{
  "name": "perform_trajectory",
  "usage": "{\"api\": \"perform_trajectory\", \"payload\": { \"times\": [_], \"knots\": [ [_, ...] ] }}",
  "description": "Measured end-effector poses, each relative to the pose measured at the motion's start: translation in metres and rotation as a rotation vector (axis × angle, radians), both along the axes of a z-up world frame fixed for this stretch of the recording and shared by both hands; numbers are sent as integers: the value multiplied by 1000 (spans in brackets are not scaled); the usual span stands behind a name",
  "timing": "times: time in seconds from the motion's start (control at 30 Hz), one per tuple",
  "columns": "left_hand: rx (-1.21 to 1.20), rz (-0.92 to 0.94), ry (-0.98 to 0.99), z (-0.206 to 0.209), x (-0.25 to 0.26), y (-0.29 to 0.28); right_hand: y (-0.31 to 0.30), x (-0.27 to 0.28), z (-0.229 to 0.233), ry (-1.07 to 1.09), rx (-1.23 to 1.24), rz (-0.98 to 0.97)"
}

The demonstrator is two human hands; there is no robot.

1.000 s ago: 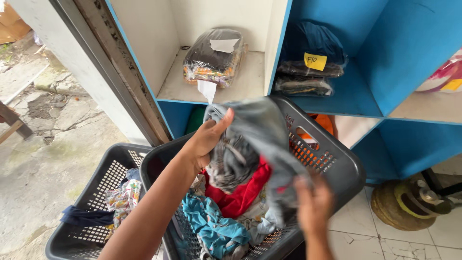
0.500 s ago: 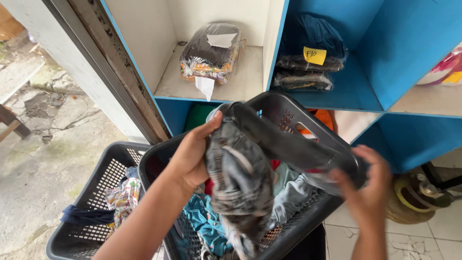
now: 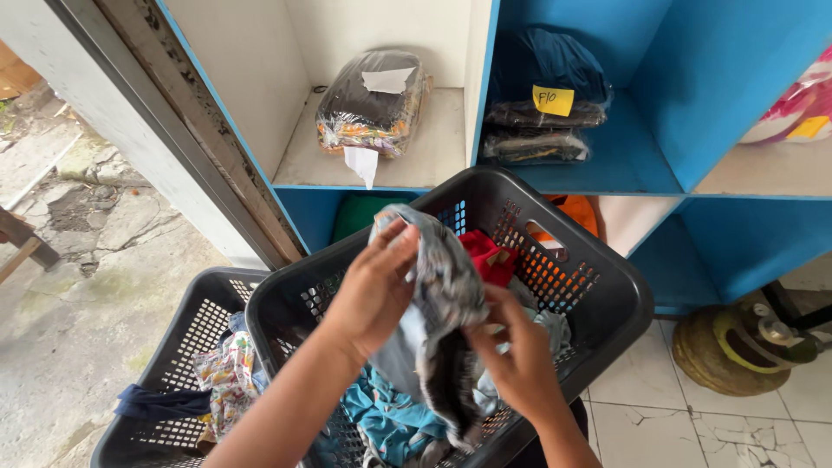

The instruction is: The person sorts various clothing items by hand from a plastic laundry basket, including a white patterned baby onesie and denim shorts, placing them into a second basket.

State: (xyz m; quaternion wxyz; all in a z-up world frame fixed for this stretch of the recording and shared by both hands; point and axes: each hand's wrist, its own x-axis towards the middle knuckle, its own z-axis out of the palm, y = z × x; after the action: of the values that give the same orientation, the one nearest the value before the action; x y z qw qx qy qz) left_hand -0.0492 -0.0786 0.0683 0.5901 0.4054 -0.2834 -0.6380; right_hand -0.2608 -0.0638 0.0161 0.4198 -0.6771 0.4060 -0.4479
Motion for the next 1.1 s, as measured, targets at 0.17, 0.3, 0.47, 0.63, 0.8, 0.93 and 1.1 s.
{"api": "perform_trajectory", "payload": {
  "times": [0.17, 0.3, 0.47, 0.63, 0.8, 0.93, 1.1],
  "knots": [
    [-46, -97, -278, -44, -25, 29, -11, -3, 0, -271, 91, -108],
    [-151, -63, -629, -68, -28, 28, -17, -7, 10, -112, -7, -200],
    [-256, -93, -606, -17, 15, 28, -34, -44, 44, -332, -106, -282],
    [-105, -62, -705, 2, 12, 32, -9, -24, 88, 347, -734, -307],
    [-97, -157, -750, 2, 6, 34, 3, 11, 76, 318, -631, -76],
    [-138, -299, -1061, 21, 14, 40, -14, 1, 40, 200, -59, -4],
    [-522, 57, -1430, 22, 37, 41, -27, -24, 4, -393, 352, 217]
  ]
}}
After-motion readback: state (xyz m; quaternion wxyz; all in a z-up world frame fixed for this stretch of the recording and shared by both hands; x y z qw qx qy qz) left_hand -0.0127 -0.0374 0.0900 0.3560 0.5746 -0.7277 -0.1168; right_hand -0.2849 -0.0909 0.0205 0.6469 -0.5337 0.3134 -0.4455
